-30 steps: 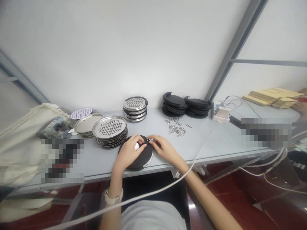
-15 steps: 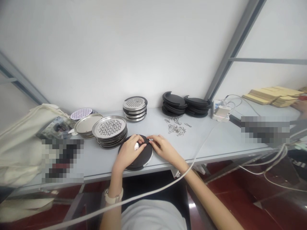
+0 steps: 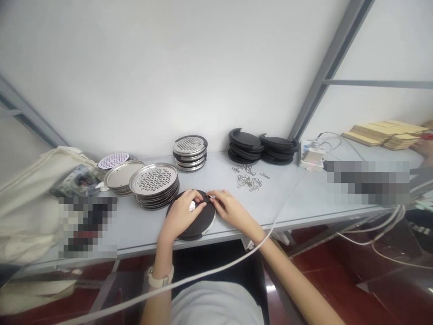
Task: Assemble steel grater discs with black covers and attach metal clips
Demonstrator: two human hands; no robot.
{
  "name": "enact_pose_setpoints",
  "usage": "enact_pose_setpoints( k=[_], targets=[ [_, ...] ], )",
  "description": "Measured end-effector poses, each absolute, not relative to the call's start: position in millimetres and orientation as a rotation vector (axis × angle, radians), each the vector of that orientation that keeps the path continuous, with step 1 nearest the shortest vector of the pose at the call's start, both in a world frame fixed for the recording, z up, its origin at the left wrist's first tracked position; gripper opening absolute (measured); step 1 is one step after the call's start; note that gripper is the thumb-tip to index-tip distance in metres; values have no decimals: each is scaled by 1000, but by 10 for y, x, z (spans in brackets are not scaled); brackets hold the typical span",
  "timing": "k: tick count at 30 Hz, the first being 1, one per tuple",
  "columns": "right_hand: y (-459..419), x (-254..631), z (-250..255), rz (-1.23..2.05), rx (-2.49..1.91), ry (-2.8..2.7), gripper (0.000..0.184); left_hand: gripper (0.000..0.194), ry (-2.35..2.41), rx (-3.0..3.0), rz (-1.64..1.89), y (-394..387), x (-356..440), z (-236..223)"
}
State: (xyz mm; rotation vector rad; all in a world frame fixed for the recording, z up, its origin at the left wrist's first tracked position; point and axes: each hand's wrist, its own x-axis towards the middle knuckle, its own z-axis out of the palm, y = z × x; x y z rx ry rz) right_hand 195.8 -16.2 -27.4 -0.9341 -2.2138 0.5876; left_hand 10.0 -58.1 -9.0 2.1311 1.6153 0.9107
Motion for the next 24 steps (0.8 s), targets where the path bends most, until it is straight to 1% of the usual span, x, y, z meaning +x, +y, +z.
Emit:
enact_pose_setpoints(
  k=[24],
  targets=[
    [-151,1967,-326,619,-1001,-2216,27,6,1617,2136,900,-589,94,-95]
  ],
)
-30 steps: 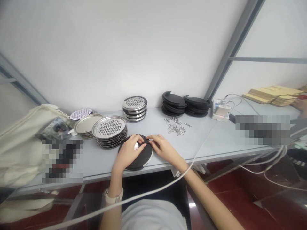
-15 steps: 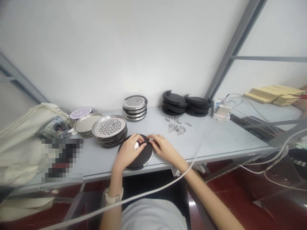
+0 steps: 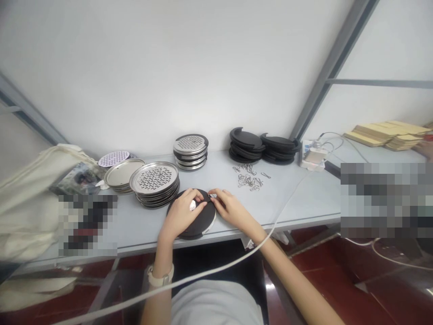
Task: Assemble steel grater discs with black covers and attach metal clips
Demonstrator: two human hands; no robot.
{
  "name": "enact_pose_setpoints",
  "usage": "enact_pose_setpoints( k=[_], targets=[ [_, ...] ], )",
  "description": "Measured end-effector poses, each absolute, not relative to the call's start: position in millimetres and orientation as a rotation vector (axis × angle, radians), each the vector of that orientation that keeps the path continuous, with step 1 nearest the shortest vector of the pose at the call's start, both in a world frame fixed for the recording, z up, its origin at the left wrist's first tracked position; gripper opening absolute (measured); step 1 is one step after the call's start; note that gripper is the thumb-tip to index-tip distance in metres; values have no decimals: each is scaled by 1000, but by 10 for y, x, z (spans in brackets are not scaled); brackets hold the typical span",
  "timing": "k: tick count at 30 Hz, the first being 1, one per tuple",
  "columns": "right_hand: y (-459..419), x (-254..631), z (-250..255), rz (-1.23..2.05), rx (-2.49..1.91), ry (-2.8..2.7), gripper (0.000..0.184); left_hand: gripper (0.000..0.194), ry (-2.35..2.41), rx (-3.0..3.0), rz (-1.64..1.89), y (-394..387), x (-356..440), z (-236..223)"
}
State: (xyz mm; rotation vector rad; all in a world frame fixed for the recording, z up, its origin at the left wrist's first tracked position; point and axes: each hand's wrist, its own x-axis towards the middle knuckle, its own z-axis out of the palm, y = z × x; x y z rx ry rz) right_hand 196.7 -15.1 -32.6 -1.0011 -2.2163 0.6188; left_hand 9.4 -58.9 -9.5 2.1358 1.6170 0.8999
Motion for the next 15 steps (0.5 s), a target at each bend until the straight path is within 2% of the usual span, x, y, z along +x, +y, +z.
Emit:
enact_pose_setpoints(
  k=[15],
  targets=[
    [-162,1968,-307,658,-987,-2187,25,6,1618,2135,903,-578,94,-105]
  ],
)
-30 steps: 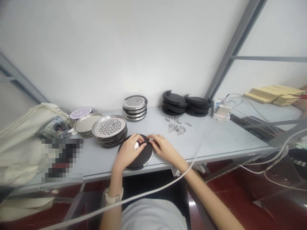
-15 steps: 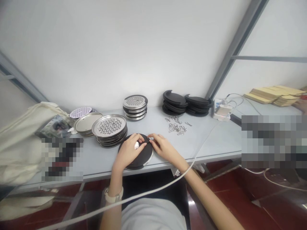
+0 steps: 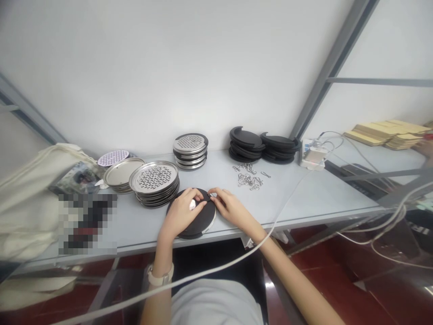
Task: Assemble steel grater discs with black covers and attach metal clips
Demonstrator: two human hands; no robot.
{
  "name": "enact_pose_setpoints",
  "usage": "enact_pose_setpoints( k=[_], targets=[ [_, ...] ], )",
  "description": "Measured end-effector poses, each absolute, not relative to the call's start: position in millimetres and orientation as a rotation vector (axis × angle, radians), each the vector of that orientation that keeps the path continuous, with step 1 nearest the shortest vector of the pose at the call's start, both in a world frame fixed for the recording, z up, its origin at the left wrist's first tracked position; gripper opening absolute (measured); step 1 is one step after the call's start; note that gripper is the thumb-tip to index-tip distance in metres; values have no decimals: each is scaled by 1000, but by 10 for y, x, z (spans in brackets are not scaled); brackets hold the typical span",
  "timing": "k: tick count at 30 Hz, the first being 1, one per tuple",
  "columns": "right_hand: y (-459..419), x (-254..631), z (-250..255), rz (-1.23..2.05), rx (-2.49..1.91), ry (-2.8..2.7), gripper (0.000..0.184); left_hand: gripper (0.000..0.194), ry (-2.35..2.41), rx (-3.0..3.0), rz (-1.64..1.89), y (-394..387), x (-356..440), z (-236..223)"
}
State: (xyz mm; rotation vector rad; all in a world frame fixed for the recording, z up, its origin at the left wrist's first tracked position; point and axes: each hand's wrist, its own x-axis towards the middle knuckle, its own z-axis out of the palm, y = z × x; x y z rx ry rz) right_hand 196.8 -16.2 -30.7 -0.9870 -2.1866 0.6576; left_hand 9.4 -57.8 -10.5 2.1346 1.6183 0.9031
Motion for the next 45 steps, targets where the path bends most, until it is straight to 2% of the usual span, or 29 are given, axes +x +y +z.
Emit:
enact_pose_setpoints(
  k=[13,30,45],
  targets=[
    [-164,1972,-292,733,-986,-2163,25,6,1608,2144,910,-583,95,-108],
    [-167,1976,-287,678,-970,-2191,27,7,1596,2139,910,-590,93,-96],
    [-211,1968,-304,716,-1011,-2041,19,7,1603,2138,914,-594,103,-93]
  ],
)
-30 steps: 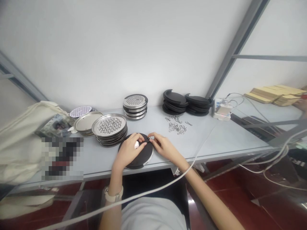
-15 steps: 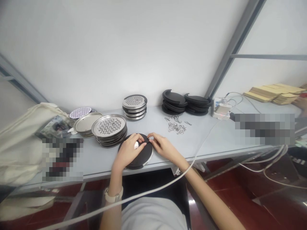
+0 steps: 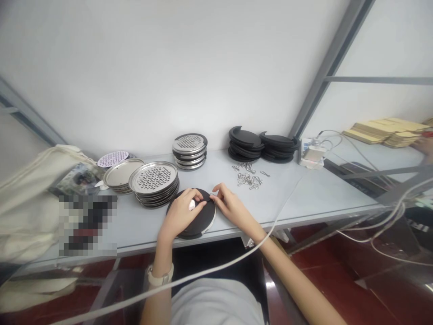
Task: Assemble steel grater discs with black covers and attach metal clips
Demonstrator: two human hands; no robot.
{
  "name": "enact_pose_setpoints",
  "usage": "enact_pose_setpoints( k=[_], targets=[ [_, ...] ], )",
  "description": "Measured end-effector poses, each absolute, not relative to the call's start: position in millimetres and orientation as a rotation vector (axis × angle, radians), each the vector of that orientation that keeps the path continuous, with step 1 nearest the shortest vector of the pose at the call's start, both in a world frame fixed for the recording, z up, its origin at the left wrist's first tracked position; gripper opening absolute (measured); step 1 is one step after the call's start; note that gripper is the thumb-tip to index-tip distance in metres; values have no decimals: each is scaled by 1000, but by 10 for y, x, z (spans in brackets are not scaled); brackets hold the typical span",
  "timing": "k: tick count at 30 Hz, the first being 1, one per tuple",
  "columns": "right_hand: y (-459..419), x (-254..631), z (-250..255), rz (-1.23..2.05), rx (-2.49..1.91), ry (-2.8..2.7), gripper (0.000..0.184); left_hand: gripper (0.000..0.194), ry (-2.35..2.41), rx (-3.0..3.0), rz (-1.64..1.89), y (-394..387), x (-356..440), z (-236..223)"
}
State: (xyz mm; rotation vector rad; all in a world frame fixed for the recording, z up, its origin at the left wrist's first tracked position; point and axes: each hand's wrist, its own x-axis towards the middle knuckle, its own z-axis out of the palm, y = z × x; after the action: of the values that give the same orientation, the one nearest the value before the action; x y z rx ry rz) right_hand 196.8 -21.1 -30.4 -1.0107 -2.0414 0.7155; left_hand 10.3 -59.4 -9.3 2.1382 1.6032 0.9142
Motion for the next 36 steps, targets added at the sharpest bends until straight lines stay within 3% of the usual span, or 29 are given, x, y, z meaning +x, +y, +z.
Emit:
enact_pose_setpoints(
  k=[15,36],
  targets=[
    [-154,1995,-322,609,-925,-2019,19,7,1611,2146,915,-591,101,-102],
    [-123,1988,-324,882,-953,-2055,29,5,1590,2152,922,-596,91,-95]
  ],
)
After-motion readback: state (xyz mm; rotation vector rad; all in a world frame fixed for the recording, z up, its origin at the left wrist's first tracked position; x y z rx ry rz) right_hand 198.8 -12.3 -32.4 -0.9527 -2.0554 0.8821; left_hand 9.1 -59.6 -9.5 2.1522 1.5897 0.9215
